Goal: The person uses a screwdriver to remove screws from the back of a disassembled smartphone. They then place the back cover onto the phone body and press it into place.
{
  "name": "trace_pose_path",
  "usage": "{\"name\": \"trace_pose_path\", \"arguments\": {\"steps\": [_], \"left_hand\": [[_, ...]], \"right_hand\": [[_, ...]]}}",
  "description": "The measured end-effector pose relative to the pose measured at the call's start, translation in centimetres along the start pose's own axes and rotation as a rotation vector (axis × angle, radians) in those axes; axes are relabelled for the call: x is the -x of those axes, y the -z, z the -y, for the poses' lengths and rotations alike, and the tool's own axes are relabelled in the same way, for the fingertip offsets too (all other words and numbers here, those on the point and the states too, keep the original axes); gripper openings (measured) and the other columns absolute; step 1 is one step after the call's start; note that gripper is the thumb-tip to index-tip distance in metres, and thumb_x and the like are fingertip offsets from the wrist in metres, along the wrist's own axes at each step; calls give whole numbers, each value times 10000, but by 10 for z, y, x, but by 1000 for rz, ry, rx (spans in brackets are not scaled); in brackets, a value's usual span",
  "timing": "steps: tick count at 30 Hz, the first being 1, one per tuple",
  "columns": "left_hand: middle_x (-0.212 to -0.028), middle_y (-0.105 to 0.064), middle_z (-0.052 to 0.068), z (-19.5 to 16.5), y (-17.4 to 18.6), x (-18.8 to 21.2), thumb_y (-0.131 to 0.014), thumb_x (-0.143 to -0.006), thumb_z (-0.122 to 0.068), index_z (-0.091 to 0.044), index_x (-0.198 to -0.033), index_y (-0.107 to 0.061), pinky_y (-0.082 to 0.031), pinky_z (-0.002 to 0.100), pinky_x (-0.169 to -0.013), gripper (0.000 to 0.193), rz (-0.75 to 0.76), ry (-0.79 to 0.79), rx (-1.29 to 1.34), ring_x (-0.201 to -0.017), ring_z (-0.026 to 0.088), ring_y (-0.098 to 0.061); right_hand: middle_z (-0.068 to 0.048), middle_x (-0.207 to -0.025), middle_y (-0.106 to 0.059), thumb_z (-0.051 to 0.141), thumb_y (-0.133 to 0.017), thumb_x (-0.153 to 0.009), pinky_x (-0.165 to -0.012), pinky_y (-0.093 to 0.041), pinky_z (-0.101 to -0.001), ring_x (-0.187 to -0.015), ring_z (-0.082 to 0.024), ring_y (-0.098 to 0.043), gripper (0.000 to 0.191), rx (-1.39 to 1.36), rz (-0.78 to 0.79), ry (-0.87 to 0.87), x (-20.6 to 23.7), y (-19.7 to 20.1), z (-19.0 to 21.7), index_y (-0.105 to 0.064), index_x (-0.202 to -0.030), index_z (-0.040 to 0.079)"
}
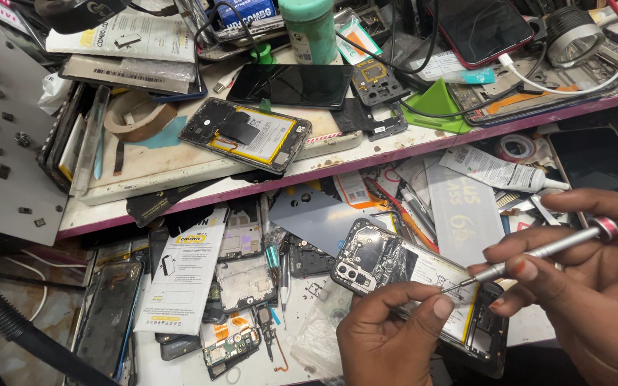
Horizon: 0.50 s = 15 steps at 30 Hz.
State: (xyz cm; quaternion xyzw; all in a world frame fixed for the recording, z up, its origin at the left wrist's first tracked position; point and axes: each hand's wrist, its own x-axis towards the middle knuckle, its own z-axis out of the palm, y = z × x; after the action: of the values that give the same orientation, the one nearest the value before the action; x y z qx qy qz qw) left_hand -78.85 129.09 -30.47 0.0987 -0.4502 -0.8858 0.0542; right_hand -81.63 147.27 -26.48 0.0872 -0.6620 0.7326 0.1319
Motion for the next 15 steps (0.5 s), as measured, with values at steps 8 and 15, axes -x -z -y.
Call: {"name": "trace_pose_path", "arguments": {"steps": [8,15], "left_hand": [[-917,-756,179,6,8,2,-846,-777,84,94,-907,-781,-629,334,-814,146,35,-58,-48,-861,206,-754],[-928,-762,205,21,16,-14,-841,-790,89,93,-917,-778,-630,357,-829,142,35,-59,-54,-866,225,-755]], "right_hand": [[-290,-982,-719,-71,-620,-947,-629,-667,-405,-900,-338,-787,601,153,-72,12,4,-3,-3,-353,-1481,-4],[-245,-919,-700,-77,-633,-926,-698,-652,-401,-824,-306,-807,577,261,9,84,-4,-12,-15,-339,-1418,-8]]}}
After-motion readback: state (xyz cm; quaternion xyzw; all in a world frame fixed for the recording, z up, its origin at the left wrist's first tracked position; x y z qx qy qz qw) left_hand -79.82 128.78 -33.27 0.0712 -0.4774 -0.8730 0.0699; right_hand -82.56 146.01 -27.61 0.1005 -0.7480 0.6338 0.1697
